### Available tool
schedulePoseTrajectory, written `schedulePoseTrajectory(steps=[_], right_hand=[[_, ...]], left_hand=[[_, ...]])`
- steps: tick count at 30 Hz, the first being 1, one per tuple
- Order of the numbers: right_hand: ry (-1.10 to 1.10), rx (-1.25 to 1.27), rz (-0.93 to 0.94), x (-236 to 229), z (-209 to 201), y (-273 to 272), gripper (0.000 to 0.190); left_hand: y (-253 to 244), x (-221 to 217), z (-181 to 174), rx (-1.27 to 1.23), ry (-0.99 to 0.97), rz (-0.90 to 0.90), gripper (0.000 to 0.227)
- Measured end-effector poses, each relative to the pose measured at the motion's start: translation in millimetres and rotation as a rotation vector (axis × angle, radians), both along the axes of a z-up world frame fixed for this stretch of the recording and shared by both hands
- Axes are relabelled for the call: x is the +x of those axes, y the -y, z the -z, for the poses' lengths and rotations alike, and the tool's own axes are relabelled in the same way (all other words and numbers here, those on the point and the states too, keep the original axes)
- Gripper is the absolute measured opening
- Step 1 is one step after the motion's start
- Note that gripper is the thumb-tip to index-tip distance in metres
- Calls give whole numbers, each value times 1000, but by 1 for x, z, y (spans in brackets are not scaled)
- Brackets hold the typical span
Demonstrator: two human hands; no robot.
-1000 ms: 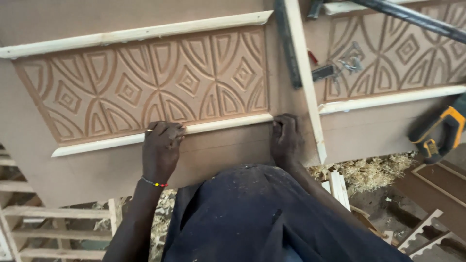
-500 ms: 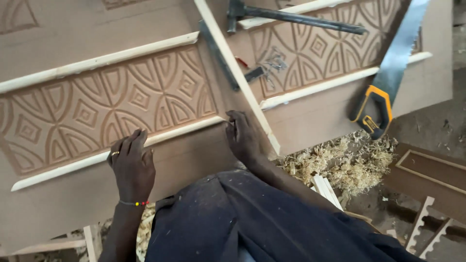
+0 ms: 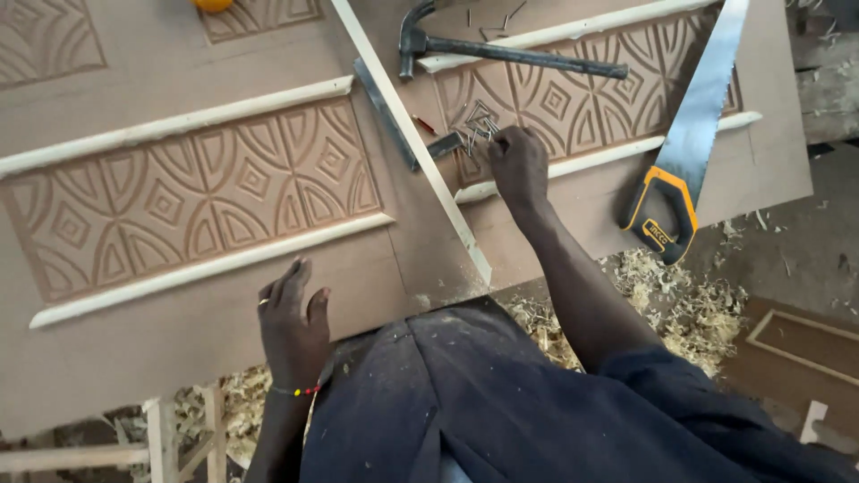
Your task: Assembling decorative trim onto a wooden door panel using a hammer, nails, and hand saw.
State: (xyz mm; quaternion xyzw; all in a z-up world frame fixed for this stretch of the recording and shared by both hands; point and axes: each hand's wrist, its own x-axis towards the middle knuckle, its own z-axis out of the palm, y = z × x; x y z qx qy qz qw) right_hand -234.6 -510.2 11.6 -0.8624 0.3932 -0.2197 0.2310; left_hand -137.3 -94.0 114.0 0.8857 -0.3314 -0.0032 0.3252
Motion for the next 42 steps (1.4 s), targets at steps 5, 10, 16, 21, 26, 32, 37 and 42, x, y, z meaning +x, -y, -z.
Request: schedulePoseTrajectory(steps=[5,10,16,21,26,32,37,42], right_hand=[[-222,-8,-11,4,-8,-10,12],[-262,10,-16,12,-14,-7,15],[-420,71,23,22,6,4,20],[-553,50,-29,1,-45,-11,27],[-464,727,-479,-20,-136,-97,31],[-232,1177,-385,-29,-102,-129,17],[-35,683,-434,-17,-25,-44,17],[124,-292,-335,19,-42,85,48]], left_hand=[[17,-30,-18,-60,-3,9,39],[45,-41,-21,-151,30,44,31],[86,-50,-30,-209,75,108,25],[114,-54,-33,-223,155,216,25],[130,-53,-23,-55,287,361,31],[108,-60,21,-19,122,292,18],[83,-45,7,10,-146,125,16],[63,-29,-1,-271,-292,-158,5]])
